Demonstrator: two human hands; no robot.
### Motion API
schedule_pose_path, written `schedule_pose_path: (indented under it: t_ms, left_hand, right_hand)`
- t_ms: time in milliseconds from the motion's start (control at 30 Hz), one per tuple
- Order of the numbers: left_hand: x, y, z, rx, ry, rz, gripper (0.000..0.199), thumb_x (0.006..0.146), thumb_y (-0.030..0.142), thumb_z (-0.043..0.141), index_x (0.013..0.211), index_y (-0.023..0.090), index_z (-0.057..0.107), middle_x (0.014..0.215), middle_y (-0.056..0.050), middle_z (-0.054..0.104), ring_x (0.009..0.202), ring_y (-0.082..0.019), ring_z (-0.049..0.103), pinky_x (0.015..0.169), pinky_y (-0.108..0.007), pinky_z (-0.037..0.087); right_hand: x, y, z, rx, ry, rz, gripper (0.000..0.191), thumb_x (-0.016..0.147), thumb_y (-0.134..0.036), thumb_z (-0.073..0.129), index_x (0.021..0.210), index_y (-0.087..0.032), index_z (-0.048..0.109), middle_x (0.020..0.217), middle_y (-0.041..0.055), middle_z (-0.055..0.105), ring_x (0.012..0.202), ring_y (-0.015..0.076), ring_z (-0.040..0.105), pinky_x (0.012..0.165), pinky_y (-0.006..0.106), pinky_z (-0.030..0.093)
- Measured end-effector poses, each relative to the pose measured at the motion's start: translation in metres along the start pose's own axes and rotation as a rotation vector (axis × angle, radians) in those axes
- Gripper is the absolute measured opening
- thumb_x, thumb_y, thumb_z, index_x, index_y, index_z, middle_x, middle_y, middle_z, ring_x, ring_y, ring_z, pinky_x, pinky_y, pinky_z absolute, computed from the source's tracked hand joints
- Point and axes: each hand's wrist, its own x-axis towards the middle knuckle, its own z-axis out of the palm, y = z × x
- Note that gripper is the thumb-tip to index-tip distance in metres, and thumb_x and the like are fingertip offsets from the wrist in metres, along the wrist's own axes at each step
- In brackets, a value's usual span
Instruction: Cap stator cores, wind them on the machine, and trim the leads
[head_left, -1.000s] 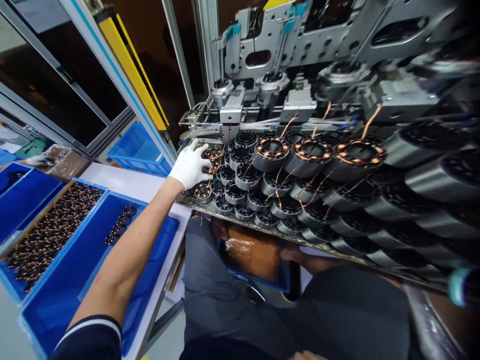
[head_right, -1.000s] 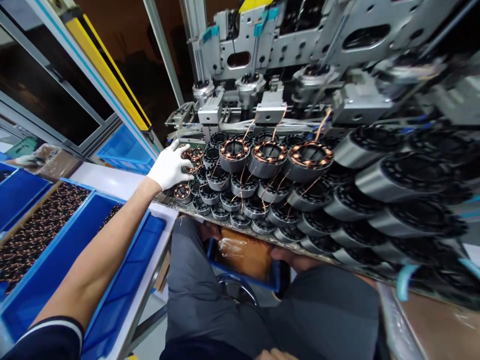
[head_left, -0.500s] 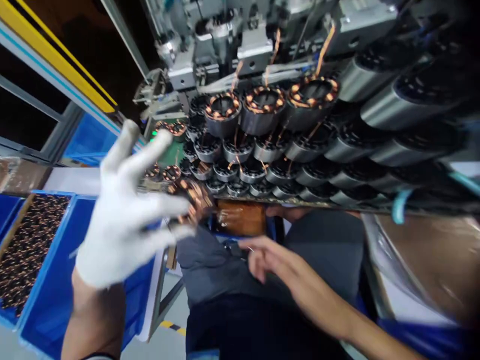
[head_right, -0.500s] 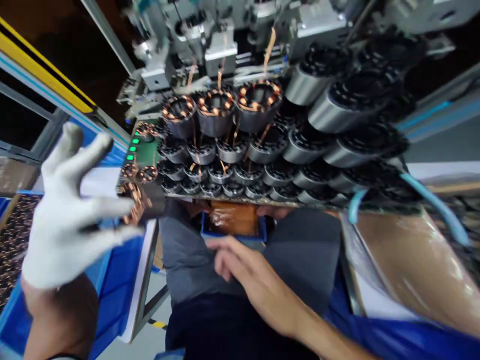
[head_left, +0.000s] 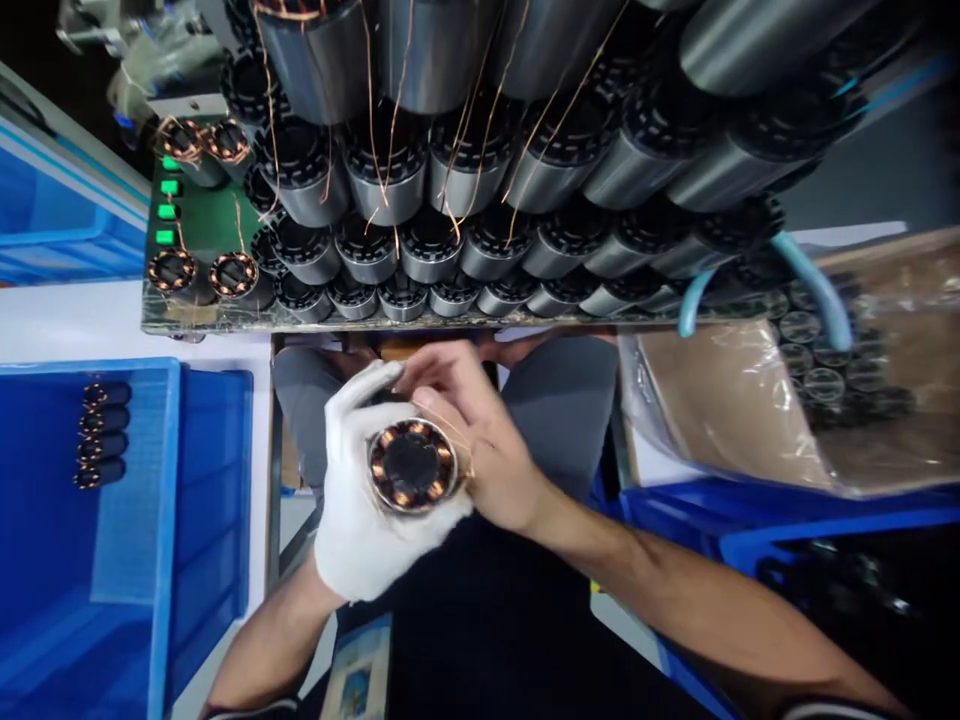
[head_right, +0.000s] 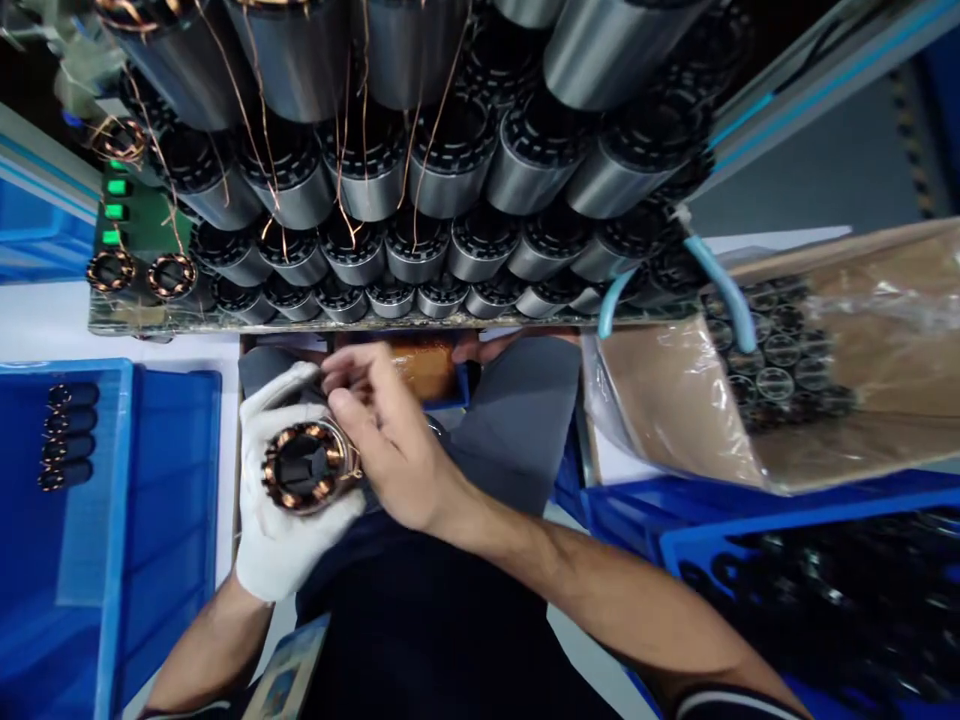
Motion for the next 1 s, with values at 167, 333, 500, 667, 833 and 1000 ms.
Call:
schedule_pose_path:
  t_ms: [167,333,500,667,833,1000]
  left_hand:
    - [0.007,0.007,-0.012,-0.435,-0.185,-0.193,0.046,0.100,0.033,0.084,0.143,0.027,0.070,0.137,-0.010,0.079,0.127,-0.030,0.080,0.114,-0.044,0.067]
    - [0.013,0.014,-0.010,-0.467,-0.174,-0.308,0.040,0.087,0.016,0.086,0.120,0.027,0.066,0.114,-0.003,0.085,0.100,-0.025,0.084,0.091,-0.037,0.070]
    - [0.021,0.015,-0.002,-0.078,-0.097,-0.209,0.054,0.072,0.008,0.092,0.120,0.027,0.075,0.117,-0.001,0.086,0.103,-0.022,0.084,0.099,-0.035,0.065]
    - [0.016,0.019,0.022,-0.920,-0.064,-0.408,0.042,0.085,0.039,0.098,0.109,0.027,0.066,0.090,0.005,0.069,0.057,-0.007,0.058,0.055,-0.021,0.050]
    - [0.031,0.007,0.026,-1.039,0.164,-0.501,0.041,0.093,0.053,0.089,0.102,0.027,0.058,0.084,0.007,0.045,0.049,-0.005,0.017,0.043,-0.024,0.026]
    - [0.044,-0.026,0.012,-0.159,0.017,0.228,0.061,0.071,0.045,0.109,0.113,0.027,0.070,0.112,-0.003,0.064,0.096,-0.021,0.065,0.086,-0.036,0.059]
  right_hand:
    - [0.008,-0.037,-0.045,-1.126,-0.162,-0.944,0.038,0.110,-0.009,0.077,0.142,-0.029,0.078,0.127,0.0058,0.085,0.103,0.0231,0.078,0.091,0.041,0.064]
    - [0.001,-0.074,-0.061,-1.224,-0.393,-0.845,0.016,0.111,-0.014,0.076,0.121,-0.024,0.083,0.107,0.0069,0.088,0.089,0.0237,0.079,0.080,0.040,0.064]
    - [-0.019,-0.058,-0.048,-0.222,-0.438,-0.102,0.029,0.125,-0.038,0.058,0.100,-0.024,0.065,0.105,0.0028,0.078,0.059,0.0096,0.065,0.053,0.025,0.056]
    - [-0.042,-0.019,-0.027,-0.059,-0.309,-0.175,0.024,0.124,-0.033,0.057,0.100,-0.026,0.059,0.093,-0.0015,0.069,0.049,0.0070,0.042,0.043,0.022,0.037]
    - [-0.059,-0.005,-0.039,-0.345,-0.333,-0.364,0.022,0.123,-0.030,0.055,0.105,-0.024,0.068,0.086,0.0028,0.073,0.070,0.0154,0.067,0.065,0.029,0.055]
    - [-0.046,-0.025,-0.053,-0.353,-0.211,-0.002,0.044,0.115,-0.063,0.072,0.098,-0.022,0.071,0.078,-0.0028,0.066,0.061,0.0113,0.054,0.059,0.028,0.042]
